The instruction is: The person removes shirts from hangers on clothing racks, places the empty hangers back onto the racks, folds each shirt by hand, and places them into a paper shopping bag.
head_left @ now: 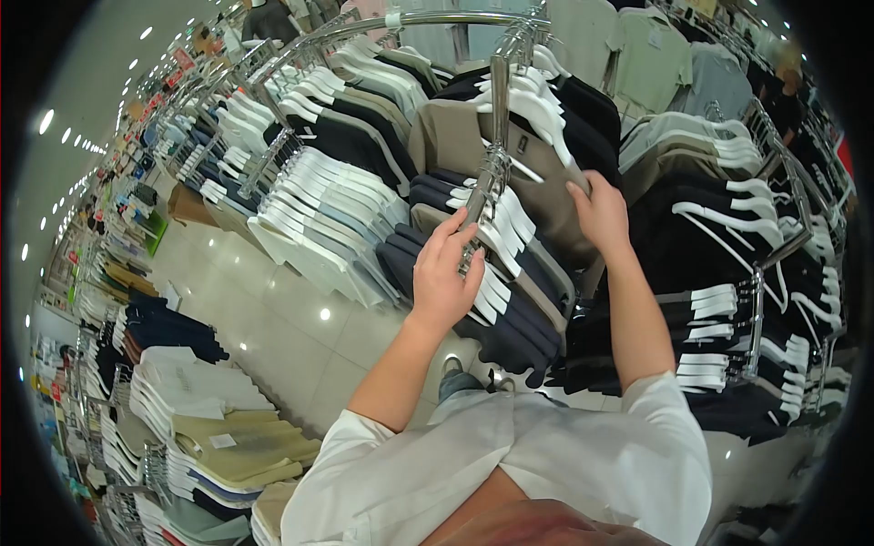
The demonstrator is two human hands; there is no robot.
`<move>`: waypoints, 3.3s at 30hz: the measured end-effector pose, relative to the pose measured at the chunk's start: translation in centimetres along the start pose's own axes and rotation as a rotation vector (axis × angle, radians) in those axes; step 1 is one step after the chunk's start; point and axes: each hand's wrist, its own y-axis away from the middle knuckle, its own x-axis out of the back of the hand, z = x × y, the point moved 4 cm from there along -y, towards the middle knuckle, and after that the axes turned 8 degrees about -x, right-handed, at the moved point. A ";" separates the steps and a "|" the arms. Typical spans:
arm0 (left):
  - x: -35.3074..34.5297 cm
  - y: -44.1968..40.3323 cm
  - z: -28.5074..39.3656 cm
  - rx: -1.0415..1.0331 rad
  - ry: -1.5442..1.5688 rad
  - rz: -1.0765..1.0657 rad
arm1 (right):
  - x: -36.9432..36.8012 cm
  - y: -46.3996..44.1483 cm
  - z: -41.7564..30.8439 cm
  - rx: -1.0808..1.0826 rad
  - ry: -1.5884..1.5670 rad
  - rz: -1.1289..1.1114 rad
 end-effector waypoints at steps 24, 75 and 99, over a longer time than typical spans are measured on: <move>0.6 0.0 -1.0 -0.169 0.079 -0.141 | 10.5 32.1 4.3 -0.528 -0.265 0.382; 7.8 18.8 18.6 -0.038 -0.104 -0.309 | 15.6 38.4 -0.7 0.145 -0.297 -0.506; 17.7 19.8 4.5 0.410 0.063 -0.619 | 12.6 35.1 -0.8 -0.050 -0.288 -0.533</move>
